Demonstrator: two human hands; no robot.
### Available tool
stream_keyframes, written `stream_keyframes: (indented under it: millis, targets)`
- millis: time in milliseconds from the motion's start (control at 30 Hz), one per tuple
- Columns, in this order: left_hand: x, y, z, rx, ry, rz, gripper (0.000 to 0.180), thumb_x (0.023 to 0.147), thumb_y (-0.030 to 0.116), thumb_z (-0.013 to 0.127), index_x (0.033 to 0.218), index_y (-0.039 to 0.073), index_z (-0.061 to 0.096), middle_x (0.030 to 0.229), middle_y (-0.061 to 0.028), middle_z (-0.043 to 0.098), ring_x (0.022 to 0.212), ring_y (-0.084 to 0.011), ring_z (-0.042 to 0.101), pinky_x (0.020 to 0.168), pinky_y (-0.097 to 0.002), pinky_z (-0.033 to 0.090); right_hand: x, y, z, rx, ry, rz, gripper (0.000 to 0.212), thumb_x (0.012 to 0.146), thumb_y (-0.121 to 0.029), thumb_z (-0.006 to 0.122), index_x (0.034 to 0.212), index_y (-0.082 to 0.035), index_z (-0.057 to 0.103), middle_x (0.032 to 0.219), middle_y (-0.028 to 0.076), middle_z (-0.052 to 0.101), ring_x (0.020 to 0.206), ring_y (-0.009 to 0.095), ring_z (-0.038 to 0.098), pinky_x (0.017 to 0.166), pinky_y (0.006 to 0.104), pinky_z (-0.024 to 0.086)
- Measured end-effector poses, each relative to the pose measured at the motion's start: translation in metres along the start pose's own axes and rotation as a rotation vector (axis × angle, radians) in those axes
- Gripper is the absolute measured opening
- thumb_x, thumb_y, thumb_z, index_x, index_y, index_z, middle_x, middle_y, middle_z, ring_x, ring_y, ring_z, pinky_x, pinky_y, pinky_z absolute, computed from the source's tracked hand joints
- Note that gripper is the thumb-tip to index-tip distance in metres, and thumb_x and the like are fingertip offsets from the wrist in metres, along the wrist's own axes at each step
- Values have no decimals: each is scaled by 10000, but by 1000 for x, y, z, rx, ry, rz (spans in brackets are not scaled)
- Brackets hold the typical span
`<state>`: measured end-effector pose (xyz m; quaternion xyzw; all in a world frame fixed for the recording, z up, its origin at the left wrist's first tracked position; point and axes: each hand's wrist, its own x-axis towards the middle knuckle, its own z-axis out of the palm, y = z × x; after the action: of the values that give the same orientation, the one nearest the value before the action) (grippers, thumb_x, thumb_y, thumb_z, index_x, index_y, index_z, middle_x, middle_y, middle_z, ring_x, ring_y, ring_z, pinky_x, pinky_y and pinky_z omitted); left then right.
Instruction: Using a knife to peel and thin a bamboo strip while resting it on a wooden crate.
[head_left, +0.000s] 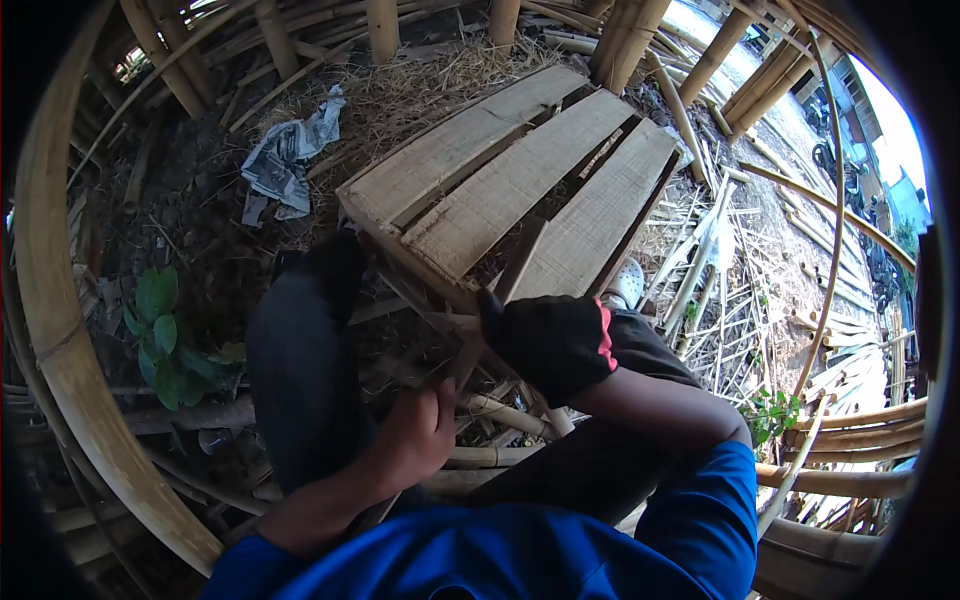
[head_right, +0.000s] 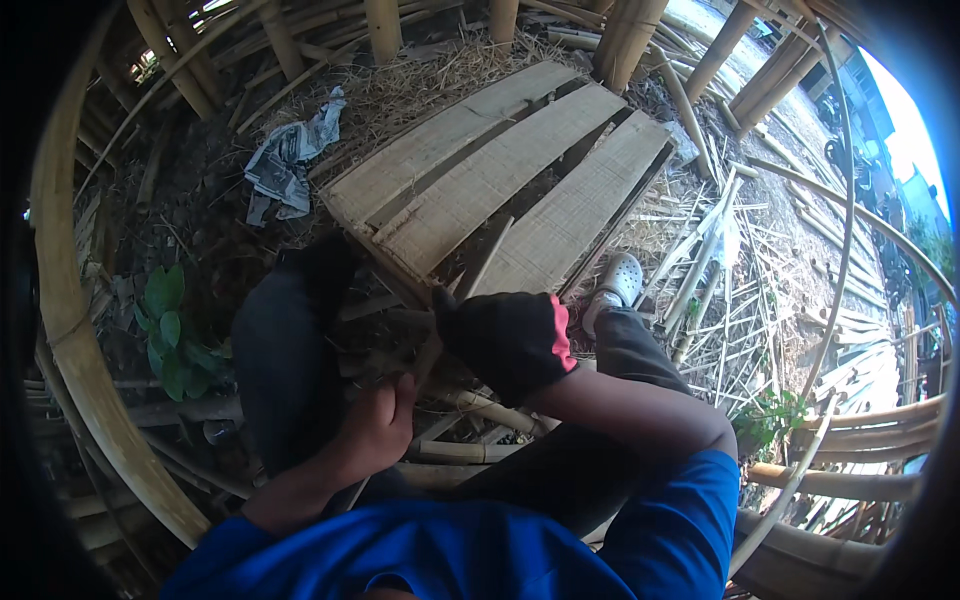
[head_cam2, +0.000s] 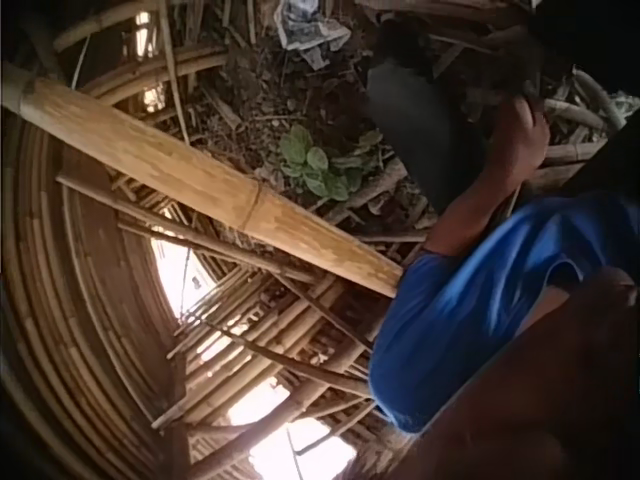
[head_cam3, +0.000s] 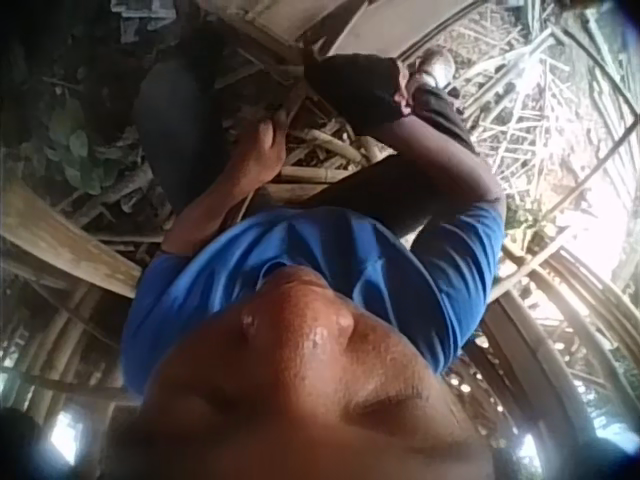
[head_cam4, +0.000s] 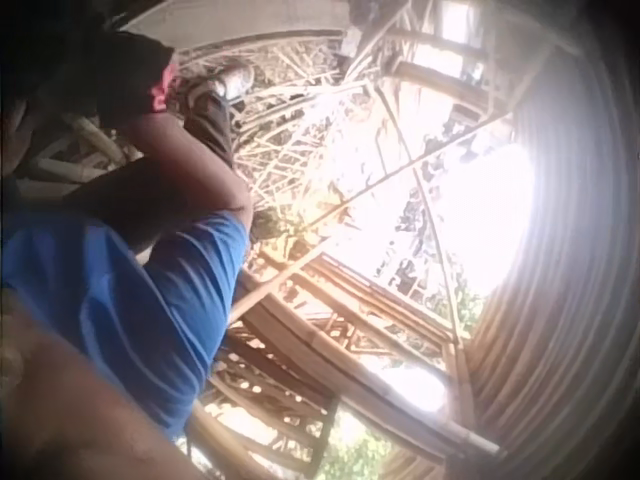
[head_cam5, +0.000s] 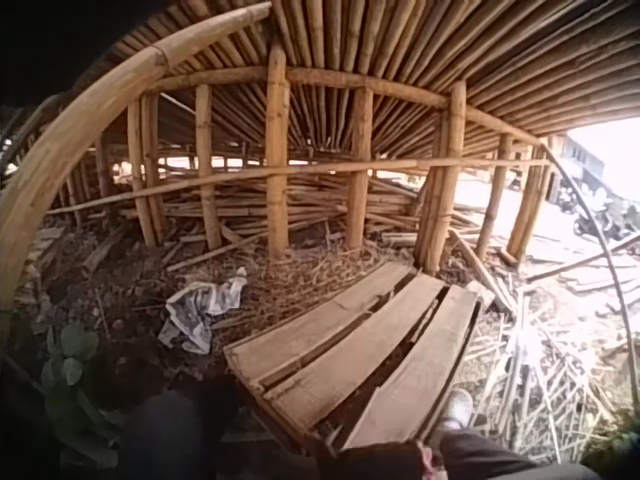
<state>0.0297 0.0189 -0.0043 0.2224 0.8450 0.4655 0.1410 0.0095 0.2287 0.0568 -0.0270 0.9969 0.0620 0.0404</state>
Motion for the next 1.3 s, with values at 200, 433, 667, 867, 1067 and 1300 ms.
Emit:
stream_keyframes:
  millis: [200, 433, 667, 867, 1067, 1300]
  targets:
    - [-2, 8, -7, 3, -111, -124, 443, 1121, 250, 428, 820, -34, 586, 687, -263, 596, 659, -461, 601, 600, -507, 432, 33, 64, 17, -67, 174, 103, 351, 1080, -409, 433, 1207, -189, 675, 686, 73, 709, 593, 286, 716, 457, 450, 524]
    - [-2, 7, -11, -34, -116, -160, 451, 1122, 253, 444, 802, -39, 570, 689, -255, 592, 650, -439, 599, 594, -493, 425, 17, 37, 14, -107, 305, -112, 316, 1067, -399, 472, 1174, -191, 684, 648, 63, 683, 524, 292, 686, 427, 462, 506]
    - [0, -3, -6, -64, -68, -102, 457, 1124, 265, 451, 787, -28, 551, 659, -229, 589, 605, -384, 600, 581, -472, 429, 5, 20, -8, 39, -45, -55, 472, 1099, -454, 360, 1050, -178, 739, 718, 93, 732, 612, 307, 726, 472, 451, 530]
    - [1, 3, -13, -18, -99, -179, 463, 1125, 290, 454, 811, -26, 578, 608, -164, 592, 550, -260, 601, 558, -419, 450, 22, 60, 10, -4, 295, 29, 518, 1088, -478, 387, 910, -182, 773, 640, 82, 696, 580, 323, 711, 492, 466, 535]
    - [-3, -2, -11, -174, -126, -311, 484, 1135, 297, 420, 822, -22, 607, 616, -166, 576, 567, -294, 589, 591, -434, 441, 10, 38, -2, 110, 155, -24, 517, 1071, -532, 400, 943, -195, 771, 620, 95, 680, 566, 339, 701, 516, 493, 542]
    - [-1, -37, 1, -440, -221, -409, 496, 1132, 476, 370, 950, 64, 580, 606, 3, 450, 452, -92, 400, 430, -275, 323, 11, 21, -5, 196, 18, 36, 622, 1074, -530, 359, 789, -148, 761, 673, 128, 706, 628, 370, 711, 585, 492, 562]
